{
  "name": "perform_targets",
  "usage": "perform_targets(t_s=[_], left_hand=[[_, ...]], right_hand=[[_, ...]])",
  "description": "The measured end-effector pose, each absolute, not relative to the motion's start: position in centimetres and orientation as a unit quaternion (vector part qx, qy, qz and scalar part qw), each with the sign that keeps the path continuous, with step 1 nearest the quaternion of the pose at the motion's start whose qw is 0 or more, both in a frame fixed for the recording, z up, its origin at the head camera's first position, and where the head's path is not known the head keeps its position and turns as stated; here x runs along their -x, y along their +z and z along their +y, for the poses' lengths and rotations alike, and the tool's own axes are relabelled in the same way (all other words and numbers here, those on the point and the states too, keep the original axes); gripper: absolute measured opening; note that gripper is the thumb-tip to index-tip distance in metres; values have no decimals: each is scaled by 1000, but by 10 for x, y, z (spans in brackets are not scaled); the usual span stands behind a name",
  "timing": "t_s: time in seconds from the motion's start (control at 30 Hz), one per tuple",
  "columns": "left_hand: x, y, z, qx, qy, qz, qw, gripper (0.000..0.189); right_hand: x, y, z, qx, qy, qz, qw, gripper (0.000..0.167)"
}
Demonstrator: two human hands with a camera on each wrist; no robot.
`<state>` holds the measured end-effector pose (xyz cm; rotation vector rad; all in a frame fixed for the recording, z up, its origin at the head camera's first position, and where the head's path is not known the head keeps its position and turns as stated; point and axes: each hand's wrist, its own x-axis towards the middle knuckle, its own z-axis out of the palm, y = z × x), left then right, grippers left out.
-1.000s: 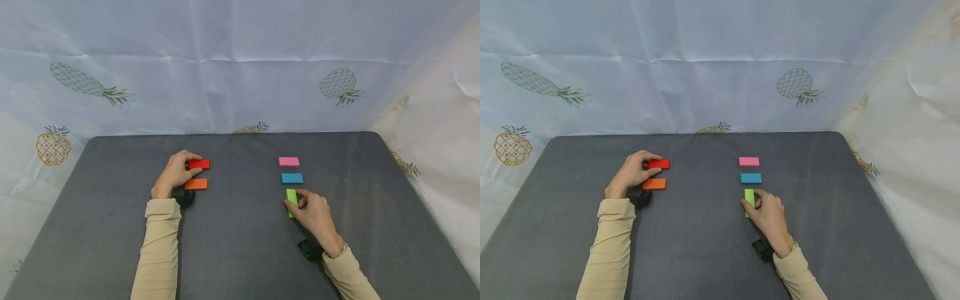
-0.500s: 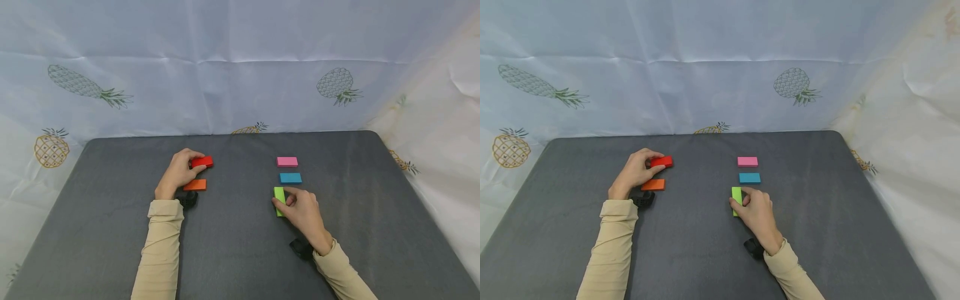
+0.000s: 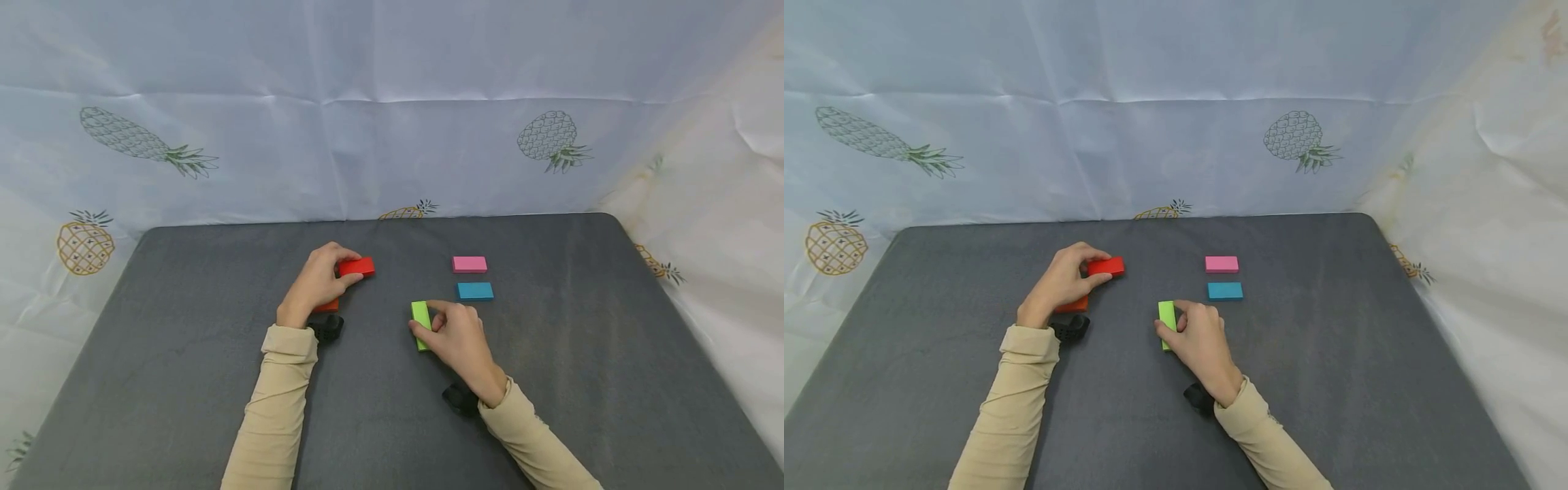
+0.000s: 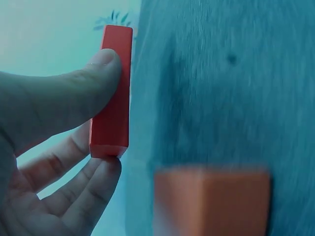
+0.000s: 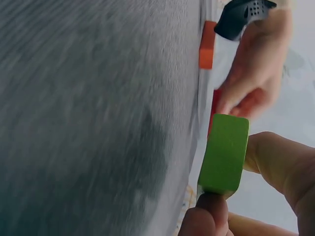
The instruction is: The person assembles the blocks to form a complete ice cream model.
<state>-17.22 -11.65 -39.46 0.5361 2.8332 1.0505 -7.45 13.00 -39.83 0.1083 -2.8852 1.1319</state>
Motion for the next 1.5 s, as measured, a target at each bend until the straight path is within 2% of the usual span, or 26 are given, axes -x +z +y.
perform_targets(t_s=[0.33, 0.8, 1.27, 1.5], left_hand=[[169, -400, -87, -236, 326, 915, 37, 32], [164, -407, -63, -260, 309, 912, 73, 32], [168, -413, -67, -292, 340, 891, 72, 33], [169, -414, -78, -296, 358, 881, 95, 31]], right_hand=[[75, -402, 105, -52, 372, -927, -4, 38], [76, -407, 100, -69, 384, -921, 5, 32], [76, -414, 105, -66, 388, -919, -12, 38], [76, -412, 106, -68, 394, -916, -35, 46]])
